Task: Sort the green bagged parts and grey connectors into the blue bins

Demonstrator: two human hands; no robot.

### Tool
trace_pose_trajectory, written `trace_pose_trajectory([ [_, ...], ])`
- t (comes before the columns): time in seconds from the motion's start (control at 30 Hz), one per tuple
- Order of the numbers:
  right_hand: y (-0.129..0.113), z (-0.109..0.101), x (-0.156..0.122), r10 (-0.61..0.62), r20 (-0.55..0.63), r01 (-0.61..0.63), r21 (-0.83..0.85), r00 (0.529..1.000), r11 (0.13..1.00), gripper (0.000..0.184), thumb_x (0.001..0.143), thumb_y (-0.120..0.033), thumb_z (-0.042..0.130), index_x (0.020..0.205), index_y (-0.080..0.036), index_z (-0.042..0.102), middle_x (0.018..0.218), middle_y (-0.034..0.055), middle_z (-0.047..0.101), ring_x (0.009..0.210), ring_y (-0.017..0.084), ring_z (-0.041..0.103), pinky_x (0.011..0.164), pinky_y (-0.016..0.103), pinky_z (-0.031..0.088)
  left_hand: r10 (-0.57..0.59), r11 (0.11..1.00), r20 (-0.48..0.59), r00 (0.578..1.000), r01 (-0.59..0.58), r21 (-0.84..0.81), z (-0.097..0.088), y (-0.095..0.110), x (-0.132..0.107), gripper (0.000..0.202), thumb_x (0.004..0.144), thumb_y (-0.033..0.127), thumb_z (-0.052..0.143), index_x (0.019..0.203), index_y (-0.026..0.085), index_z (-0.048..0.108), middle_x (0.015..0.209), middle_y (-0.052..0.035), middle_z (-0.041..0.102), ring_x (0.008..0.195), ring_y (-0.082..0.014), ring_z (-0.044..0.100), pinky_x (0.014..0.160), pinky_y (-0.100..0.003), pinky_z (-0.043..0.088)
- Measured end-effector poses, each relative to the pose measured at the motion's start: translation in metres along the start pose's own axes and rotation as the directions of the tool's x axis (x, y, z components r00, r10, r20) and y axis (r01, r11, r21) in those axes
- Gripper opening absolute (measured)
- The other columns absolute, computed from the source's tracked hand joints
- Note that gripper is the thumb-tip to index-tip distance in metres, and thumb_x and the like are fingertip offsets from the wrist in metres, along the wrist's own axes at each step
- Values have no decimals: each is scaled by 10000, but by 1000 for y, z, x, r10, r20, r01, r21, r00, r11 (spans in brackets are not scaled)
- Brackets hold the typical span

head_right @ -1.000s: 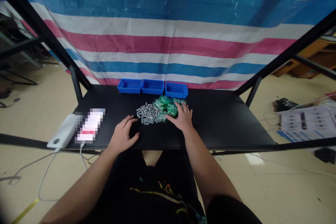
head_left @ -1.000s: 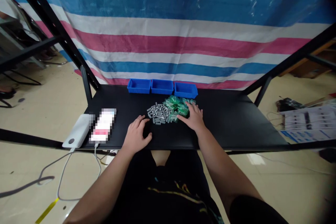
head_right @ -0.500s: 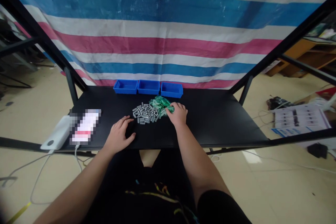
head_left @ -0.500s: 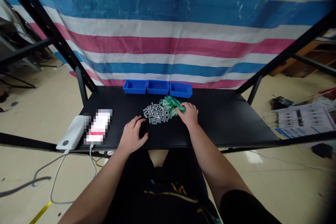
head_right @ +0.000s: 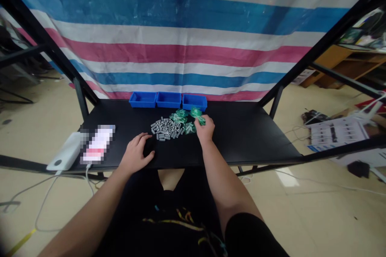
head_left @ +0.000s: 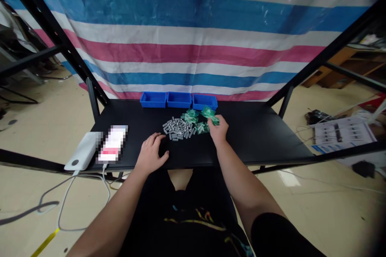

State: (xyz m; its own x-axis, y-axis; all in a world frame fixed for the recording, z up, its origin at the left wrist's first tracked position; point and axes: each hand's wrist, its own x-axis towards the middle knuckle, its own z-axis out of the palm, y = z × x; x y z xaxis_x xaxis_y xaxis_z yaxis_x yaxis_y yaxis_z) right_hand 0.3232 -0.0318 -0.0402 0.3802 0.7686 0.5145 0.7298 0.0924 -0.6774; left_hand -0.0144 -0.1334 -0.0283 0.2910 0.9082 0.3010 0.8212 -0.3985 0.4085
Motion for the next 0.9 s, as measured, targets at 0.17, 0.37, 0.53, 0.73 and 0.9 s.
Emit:
trace_pose_trajectory([
  [0.17, -53, 21, -15, -384, 270, 393, 24, 883, 919, 167, 919, -340, 604, 933, -228, 728, 1025, 93, 746, 1081, 294, 628, 1016, 426, 456, 6, 1000, -1, 1000, -6, -10, 1, -2, 0, 689, 875, 431, 641, 1501, 223, 439, 1520, -166, 532, 1464, -354, 470, 1176, -545, 416],
  [0.37, -104, 50, -39, -519, 525, 559, 97, 674, 824, 317, 909, -439, 734, 1167, -255, 730, 1288, 85, 715, 1242, 324, 569, 1121, 500, 344, -46, 999, -4, 999, 46, 16, 9, -5, 0, 965, 847, 500, 695, 1647, 202, 246, 1680, -207, 365, 1568, -398, 341, 1215, -574, 372],
  [0.53, -98, 34, -39, -558, 453, 588, 87, 696, 804, 636, 832, -664, 747, 1316, -258, 674, 1529, 92, 581, 1455, 365, 450, 1299, 598, 82, -57, 998, 9, 998, 57, 38, 11, -5, -1, 983, 867, 533, 683, 1670, 209, 217, 1736, -215, 246, 1603, -412, 263, 1219, -598, 365],
  [0.73, -42, -11, -33, -371, 445, 462, -113, 815, 880, 803, 812, -720, 729, 1457, -265, 586, 1679, 110, 387, 1583, 439, 253, 1276, 719, 17, -145, 985, -64, 987, 150, 89, 2, 0, 6, 992, 822, 680, 696, 1642, 282, 305, 1754, -180, 203, 1632, -448, 121, 1242, -764, 170],
  [0.9, -9, -19, -28, -58, 569, 240, -250, 820, 938, 1137, 730, -835, 731, 1651, -290, 348, 1770, 138, 129, 1616, 493, 67, 1247, 755, 100, -295, 938, -34, 955, 296, 181, -7, -11, 32, 1219, 666, 854, 726, 1664, 332, 259, 1781, -173, 83, 1633, -481, 38, 1226, -794, 151],
])
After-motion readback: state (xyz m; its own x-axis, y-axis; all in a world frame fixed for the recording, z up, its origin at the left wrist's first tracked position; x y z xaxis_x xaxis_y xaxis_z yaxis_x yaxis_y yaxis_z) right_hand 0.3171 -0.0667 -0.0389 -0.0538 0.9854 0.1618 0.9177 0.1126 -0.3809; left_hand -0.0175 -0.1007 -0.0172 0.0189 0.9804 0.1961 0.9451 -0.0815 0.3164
